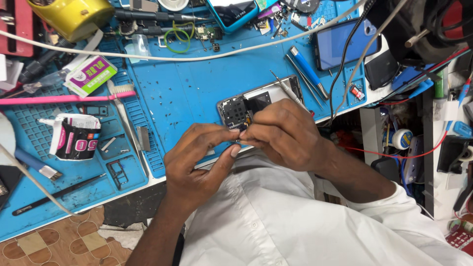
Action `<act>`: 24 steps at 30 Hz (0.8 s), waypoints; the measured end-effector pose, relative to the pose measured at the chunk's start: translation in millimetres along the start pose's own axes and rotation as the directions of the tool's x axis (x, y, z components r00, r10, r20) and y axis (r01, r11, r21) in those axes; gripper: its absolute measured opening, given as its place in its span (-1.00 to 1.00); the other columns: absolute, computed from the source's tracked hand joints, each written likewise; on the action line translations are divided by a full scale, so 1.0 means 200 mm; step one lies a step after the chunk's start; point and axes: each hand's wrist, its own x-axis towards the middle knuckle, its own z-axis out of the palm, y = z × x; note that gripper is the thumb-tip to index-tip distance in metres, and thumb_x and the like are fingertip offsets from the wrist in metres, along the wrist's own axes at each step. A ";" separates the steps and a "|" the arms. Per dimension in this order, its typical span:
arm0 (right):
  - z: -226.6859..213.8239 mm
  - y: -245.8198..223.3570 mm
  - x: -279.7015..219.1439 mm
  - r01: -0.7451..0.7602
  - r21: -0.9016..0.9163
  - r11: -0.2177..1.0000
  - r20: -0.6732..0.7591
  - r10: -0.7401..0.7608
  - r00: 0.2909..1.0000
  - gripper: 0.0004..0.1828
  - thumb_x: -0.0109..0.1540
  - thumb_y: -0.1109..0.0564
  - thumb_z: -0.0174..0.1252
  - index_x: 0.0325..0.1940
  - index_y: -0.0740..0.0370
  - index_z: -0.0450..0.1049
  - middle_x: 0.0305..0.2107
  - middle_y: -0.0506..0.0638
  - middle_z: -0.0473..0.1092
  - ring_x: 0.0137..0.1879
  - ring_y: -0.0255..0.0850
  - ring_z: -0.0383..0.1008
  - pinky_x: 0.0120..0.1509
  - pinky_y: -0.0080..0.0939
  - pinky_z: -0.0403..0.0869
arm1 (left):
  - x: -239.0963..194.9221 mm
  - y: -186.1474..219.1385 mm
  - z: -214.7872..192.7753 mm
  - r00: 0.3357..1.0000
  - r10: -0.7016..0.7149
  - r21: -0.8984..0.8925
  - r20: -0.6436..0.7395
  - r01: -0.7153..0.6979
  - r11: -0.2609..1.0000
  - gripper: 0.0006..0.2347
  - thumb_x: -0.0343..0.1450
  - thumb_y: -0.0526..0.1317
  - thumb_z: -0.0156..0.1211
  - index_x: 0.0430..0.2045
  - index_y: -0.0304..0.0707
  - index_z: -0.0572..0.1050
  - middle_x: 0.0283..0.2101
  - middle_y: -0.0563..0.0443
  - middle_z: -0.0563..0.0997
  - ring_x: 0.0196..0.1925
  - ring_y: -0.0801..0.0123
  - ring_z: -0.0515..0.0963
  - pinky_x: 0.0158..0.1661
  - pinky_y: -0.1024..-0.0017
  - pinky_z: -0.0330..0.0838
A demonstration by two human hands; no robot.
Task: The person uses a screwdriver to remove screws from a disassembled smartphone on a blue workbench, then places a small black component onto the internal circuitry. The person continues to unscrew and adjust internal parts of the phone throughout the clip.
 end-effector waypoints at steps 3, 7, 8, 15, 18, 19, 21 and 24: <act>0.02 -0.01 0.03 0.045 -0.010 0.999 -0.029 -0.046 0.999 -0.76 0.26 0.21 0.45 -0.14 0.33 0.51 -0.23 0.03 0.39 -0.19 -0.13 0.46 -0.20 -0.11 0.47 | -0.01 0.00 -0.02 0.998 0.022 -0.046 -0.057 -0.025 0.999 -0.80 0.37 -0.43 0.46 -0.18 -0.32 0.60 -0.16 -0.06 0.69 -0.10 0.32 0.71 -0.10 0.46 0.61; 0.04 -0.02 0.06 0.068 0.014 0.998 -0.042 -0.067 0.997 -0.73 0.27 0.21 0.45 -0.10 0.33 0.48 -0.16 0.08 0.43 -0.09 -0.08 0.51 -0.11 -0.11 0.54 | -0.02 0.01 -0.04 0.995 0.026 -0.083 -0.097 -0.034 0.996 -0.82 0.36 -0.45 0.45 -0.21 -0.37 0.60 -0.18 -0.09 0.69 -0.13 0.31 0.72 -0.14 0.46 0.63; 0.04 -0.03 0.07 0.061 0.033 0.998 -0.031 -0.060 0.998 -0.72 0.26 0.22 0.44 -0.08 0.34 0.46 -0.12 0.11 0.45 -0.06 -0.06 0.54 -0.08 -0.11 0.56 | -0.02 0.01 -0.04 0.994 0.027 -0.104 -0.103 -0.038 0.994 -0.82 0.37 -0.45 0.45 -0.21 -0.37 0.59 -0.17 -0.09 0.69 -0.12 0.30 0.73 -0.13 0.46 0.64; 0.03 -0.09 0.10 -0.176 0.419 0.891 -0.006 0.197 0.980 -0.73 0.25 0.36 0.36 -0.02 0.35 0.45 -0.14 0.18 0.52 -0.03 -0.12 0.65 0.01 -0.21 0.67 | -0.03 0.01 -0.06 0.992 0.003 -0.164 -0.130 -0.025 0.986 -0.84 0.37 -0.48 0.39 -0.23 -0.39 0.59 -0.20 -0.10 0.69 -0.13 0.31 0.71 -0.12 0.45 0.62; 0.03 -0.09 0.09 -0.179 0.445 0.877 -0.023 0.211 0.977 -0.75 0.23 0.37 0.37 -0.06 0.35 0.48 -0.16 0.16 0.54 -0.04 -0.14 0.65 -0.03 -0.23 0.66 | -0.04 0.01 -0.06 0.991 -0.029 -0.220 -0.129 0.000 0.976 -0.85 0.38 -0.48 0.38 -0.22 -0.41 0.59 -0.20 -0.11 0.69 -0.12 0.32 0.70 -0.10 0.44 0.61; 0.03 -0.10 0.08 -0.196 0.459 0.866 -0.021 0.231 0.973 -0.75 0.22 0.38 0.37 -0.06 0.34 0.48 -0.16 0.15 0.54 -0.03 -0.13 0.66 -0.03 -0.23 0.67 | -0.04 0.00 -0.06 0.992 -0.039 -0.232 -0.123 0.009 0.973 -0.85 0.38 -0.48 0.38 -0.22 -0.41 0.60 -0.19 -0.11 0.68 -0.11 0.32 0.70 -0.09 0.44 0.61; 0.04 -0.10 0.07 -0.229 0.490 0.841 -0.013 0.269 0.963 -0.76 0.21 0.39 0.37 -0.08 0.32 0.50 -0.16 0.14 0.54 -0.01 -0.12 0.66 -0.03 -0.25 0.68 | -0.05 0.00 -0.06 0.992 -0.061 -0.257 -0.113 0.030 0.966 -0.86 0.38 -0.47 0.38 -0.23 -0.41 0.60 -0.18 -0.12 0.68 -0.09 0.31 0.70 -0.06 0.43 0.61; 0.06 -0.12 0.05 -0.260 0.576 0.775 -0.022 0.333 0.943 -0.74 0.21 0.42 0.36 -0.07 0.32 0.50 -0.14 0.15 0.54 0.00 -0.12 0.65 -0.01 -0.25 0.67 | -0.06 0.00 -0.05 0.990 -0.091 -0.273 -0.104 0.059 0.960 -0.86 0.38 -0.46 0.38 -0.23 -0.41 0.60 -0.16 -0.12 0.68 -0.06 0.33 0.69 -0.04 0.44 0.60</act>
